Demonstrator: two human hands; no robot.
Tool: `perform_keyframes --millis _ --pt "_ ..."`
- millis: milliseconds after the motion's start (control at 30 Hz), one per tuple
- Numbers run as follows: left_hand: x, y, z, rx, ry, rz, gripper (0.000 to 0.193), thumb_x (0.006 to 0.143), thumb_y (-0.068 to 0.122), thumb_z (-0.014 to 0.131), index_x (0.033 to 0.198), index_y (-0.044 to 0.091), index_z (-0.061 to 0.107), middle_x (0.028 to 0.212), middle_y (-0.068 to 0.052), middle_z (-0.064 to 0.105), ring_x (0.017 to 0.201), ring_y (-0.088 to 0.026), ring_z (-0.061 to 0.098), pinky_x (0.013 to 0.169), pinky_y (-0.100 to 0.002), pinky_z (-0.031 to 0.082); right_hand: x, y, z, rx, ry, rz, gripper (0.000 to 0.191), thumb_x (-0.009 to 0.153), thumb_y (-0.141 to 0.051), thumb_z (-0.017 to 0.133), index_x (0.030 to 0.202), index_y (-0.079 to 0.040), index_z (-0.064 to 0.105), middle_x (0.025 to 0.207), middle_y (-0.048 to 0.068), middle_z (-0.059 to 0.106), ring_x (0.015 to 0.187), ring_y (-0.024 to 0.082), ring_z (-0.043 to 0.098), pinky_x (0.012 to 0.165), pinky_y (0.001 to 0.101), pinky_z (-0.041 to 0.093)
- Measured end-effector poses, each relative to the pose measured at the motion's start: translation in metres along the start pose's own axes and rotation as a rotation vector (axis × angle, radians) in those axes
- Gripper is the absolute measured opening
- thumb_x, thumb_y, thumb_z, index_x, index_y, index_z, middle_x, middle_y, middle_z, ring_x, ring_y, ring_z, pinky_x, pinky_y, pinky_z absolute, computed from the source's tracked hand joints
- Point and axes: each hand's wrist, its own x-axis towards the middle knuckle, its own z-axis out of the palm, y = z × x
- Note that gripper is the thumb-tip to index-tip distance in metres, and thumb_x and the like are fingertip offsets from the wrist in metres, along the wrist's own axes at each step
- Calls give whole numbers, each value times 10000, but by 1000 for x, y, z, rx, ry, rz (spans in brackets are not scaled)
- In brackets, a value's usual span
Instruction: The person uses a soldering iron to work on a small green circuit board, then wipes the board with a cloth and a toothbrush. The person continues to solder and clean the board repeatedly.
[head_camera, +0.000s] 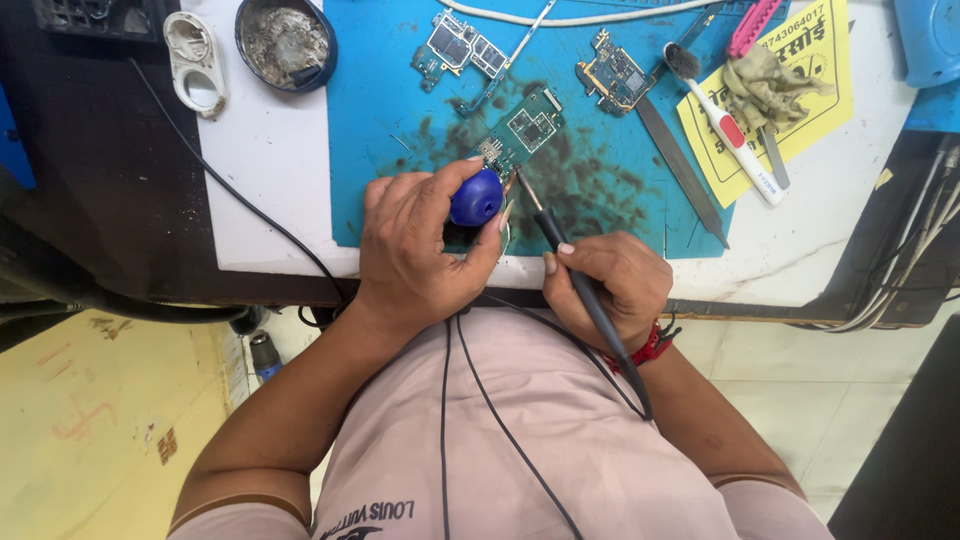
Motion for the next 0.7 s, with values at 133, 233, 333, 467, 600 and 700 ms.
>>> perform_keyframes --millis 133,233,333,467,600,700 --pt "0 0 0 1 0 -1 523 890 192 825 1329 51 580 1064 -63 685 982 -238 651 933 -410 426 0 0 -1 -7 -18 -17 218 799 56 826 940 -16 676 810 108 704 690 224 692 614 314 524" --pt "0 1 0 10 -7 -8 522 888 196 830 1324 49 585 1042 -60 678 975 -242 649 930 -414 424 0 0 -1 -11 -4 14 219 802 52 824 941 -22 672 820 107 708 695 222 693 623 314 528" --pt "0 1 1 3 2 -6 521 886 191 824 1327 50 585 1064 -64 685 987 -240 651 935 -410 424 -1 1 0 -11 2 -17 220 798 50 826 933 -28 670 811 101 699 693 223 696 622 314 526" --pt "0 1 1 7 -1 -3 523 886 192 824 1330 49 586 1068 -63 688 992 -238 652 938 -410 424 -1 1 -1 -19 -21 -27 225 802 43 835 945 -27 677 826 106 701 703 231 698 631 318 529" --pt "0 1 0 -1 -7 -12 526 884 193 826 1330 47 588 1053 -63 684 983 -236 651 934 -408 424 -1 2 0 -1 15 -33 221 810 49 830 932 -31 664 809 88 695 687 221 697 617 313 521" --pt "0 1 0 2 -5 -10 524 886 191 826 1331 48 589 1054 -62 687 984 -236 653 936 -409 424 -1 2 -1 -8 -26 -24 214 801 46 831 934 -23 678 816 106 700 678 226 688 613 317 521"
